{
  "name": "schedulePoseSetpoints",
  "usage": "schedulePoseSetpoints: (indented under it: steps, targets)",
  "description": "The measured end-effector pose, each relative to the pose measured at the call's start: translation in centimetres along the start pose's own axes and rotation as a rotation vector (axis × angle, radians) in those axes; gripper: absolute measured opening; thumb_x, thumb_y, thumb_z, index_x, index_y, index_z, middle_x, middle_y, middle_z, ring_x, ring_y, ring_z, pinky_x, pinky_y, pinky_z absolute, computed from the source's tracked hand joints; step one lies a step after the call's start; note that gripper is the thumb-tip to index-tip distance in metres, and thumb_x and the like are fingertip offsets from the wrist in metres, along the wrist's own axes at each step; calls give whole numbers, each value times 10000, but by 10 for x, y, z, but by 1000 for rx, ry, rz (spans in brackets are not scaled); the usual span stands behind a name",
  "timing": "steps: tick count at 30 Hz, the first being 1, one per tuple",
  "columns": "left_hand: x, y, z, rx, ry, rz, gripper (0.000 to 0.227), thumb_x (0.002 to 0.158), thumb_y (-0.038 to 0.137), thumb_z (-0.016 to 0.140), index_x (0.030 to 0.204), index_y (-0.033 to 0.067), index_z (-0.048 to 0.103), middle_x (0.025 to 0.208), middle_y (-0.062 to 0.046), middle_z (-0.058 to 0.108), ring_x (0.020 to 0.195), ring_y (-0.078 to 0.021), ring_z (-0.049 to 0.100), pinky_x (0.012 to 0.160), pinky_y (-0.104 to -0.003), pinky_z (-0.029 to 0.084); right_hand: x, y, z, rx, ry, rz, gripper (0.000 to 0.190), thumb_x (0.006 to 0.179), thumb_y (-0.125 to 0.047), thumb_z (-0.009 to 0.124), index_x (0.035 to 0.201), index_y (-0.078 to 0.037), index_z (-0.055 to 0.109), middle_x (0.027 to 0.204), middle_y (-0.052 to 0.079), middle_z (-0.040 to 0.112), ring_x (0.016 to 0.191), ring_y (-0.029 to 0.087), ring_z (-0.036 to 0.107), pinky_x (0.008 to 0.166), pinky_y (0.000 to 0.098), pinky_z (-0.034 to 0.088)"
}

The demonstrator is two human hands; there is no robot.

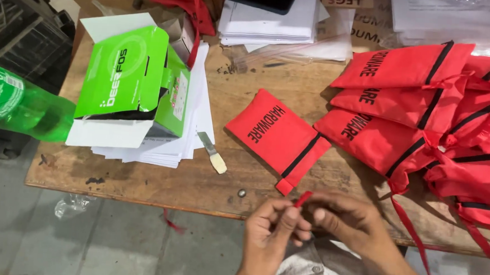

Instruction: The recorder attaches red ribbons to small red pouches labeled 'HARDWARE'.

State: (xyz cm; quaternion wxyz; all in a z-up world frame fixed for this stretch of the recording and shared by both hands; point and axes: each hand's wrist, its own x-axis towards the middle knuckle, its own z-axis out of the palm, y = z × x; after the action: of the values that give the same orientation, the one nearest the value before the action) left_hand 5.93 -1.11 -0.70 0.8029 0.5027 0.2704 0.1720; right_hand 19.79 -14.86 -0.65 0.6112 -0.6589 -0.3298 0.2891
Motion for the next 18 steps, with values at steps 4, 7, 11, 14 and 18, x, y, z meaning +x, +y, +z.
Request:
schedulePoseSetpoints:
  steps: [4, 7, 11, 14, 18]
  targets:
    - [2, -6, 11, -105, -107, -130, 284, 993, 292, 659, 1018, 8, 661, 810, -73, 728, 705, -131, 702, 622, -261, 551, -17, 22, 10, 579, 25, 308, 234, 1027, -93, 688, 1073, 126, 759, 861, 96, 691, 758, 150, 635, 685, 331, 576]
    - [7, -10, 8, -166, -145, -150, 291, 1005, 294, 650, 1005, 3, 653, 821, -77, 733, 716, -138, 705, 641, -270, 563, -1, -7, 14, 532, 114, 403, 220, 906, -103, 678, 1042, 50, 757, 875, 78, 740, 756, 142, 688, 661, 323, 579]
    - [7, -5, -4, 38, -133, -48, 301, 1057, 276, 651, 1014, -22, 671, 826, -84, 697, 734, -146, 648, 665, -278, 539, 0, -3, 12, 637, 95, 460, 205, 1015, -155, 654, 999, 38, 718, 774, 71, 654, 659, 149, 605, 608, 316, 530]
    - [20, 36, 3, 633, 48, 487, 239, 1025, 236, 686, 1076, 4, 673, 919, -115, 697, 825, -216, 652, 742, -313, 519, 11, -16, 5, 689, 241, 467, 177, 928, -165, 578, 929, -9, 664, 862, 78, 743, 796, 157, 701, 744, 319, 567]
    - [42, 49, 5, 1066, 162, 813, 353, 836, 191, 767, 1105, 4, 633, 927, -148, 714, 794, -306, 691, 712, -366, 529, 6, 20, -8, 603, 186, 339, 158, 999, -180, 619, 949, -31, 634, 773, 65, 642, 727, 155, 615, 704, 323, 508]
